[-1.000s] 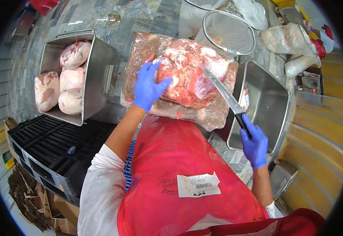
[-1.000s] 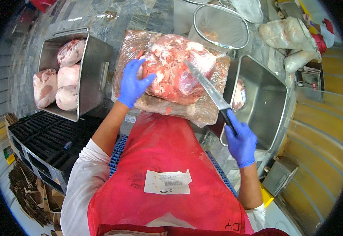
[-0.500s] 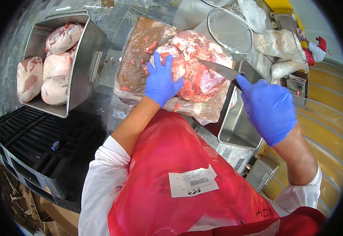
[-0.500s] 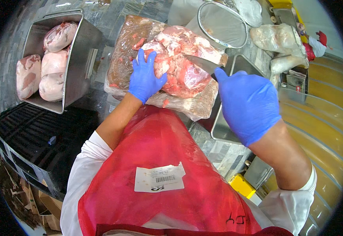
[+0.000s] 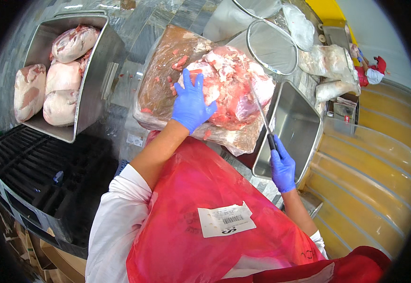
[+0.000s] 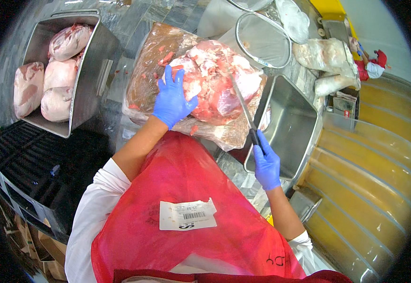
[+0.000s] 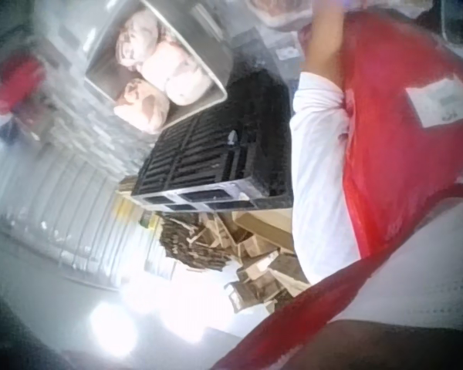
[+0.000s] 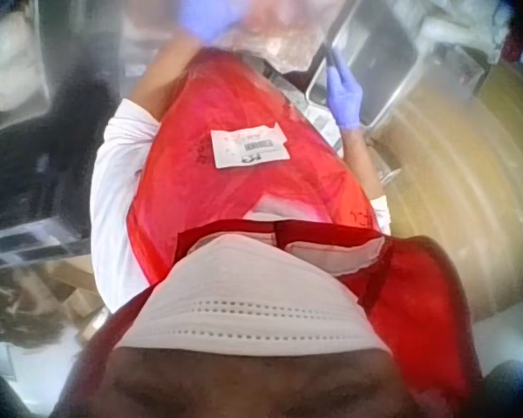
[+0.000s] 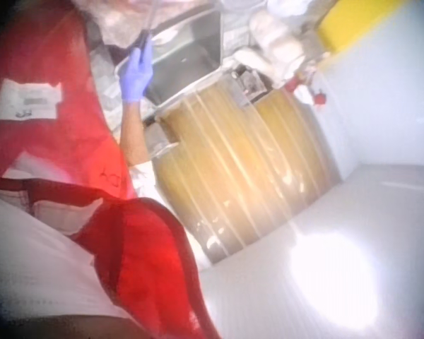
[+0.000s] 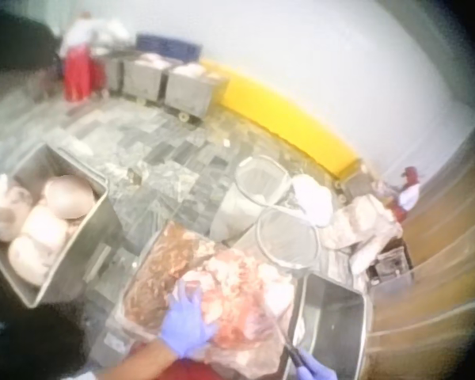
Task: The person uses a knife to trim fat and connective tissue from a large piece of raw meat on a cutting board. They repeatedly cut and remove sections of fat, placing them aside while continuing to work on the main piece.
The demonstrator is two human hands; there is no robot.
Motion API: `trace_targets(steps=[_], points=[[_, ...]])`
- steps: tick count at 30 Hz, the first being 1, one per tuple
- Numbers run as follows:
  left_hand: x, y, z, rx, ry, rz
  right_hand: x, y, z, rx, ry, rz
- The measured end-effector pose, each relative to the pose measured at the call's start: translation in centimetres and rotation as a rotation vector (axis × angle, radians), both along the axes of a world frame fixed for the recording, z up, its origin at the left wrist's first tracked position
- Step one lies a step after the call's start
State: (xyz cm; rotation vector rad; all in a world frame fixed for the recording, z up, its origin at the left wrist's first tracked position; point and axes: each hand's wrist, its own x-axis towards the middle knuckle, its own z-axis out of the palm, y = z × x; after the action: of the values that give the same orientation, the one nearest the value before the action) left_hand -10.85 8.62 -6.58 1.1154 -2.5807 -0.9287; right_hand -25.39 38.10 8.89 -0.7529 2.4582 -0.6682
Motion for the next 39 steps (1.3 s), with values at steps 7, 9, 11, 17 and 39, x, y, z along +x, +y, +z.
trace_targets(steps=[7,9,11,17,39], points=[[-0.4,-2.6,0.2,0.075,0.041,-0.103,-4.8,-2.9,7.8,0.330,0.216,0.173],[-0.4,-4.3,-1.2,0.064,0.123,-0.160,-6.0,-5.3,10.4,0.393,0.294,0.269],[-0.7,-6.3,-1.8,0.049,0.158,-0.250,-7.3,-7.3,12.4,0.446,0.315,0.362],[-2.3,-8.9,-1.8,0.068,0.367,-0.210,-11.4,-9.2,13.8,0.503,0.182,0.521],[-2.4,-1.6,0.1,-0.126,0.375,-0.034,-7.3,-0.8,7.5,0.229,0.144,0.487]])
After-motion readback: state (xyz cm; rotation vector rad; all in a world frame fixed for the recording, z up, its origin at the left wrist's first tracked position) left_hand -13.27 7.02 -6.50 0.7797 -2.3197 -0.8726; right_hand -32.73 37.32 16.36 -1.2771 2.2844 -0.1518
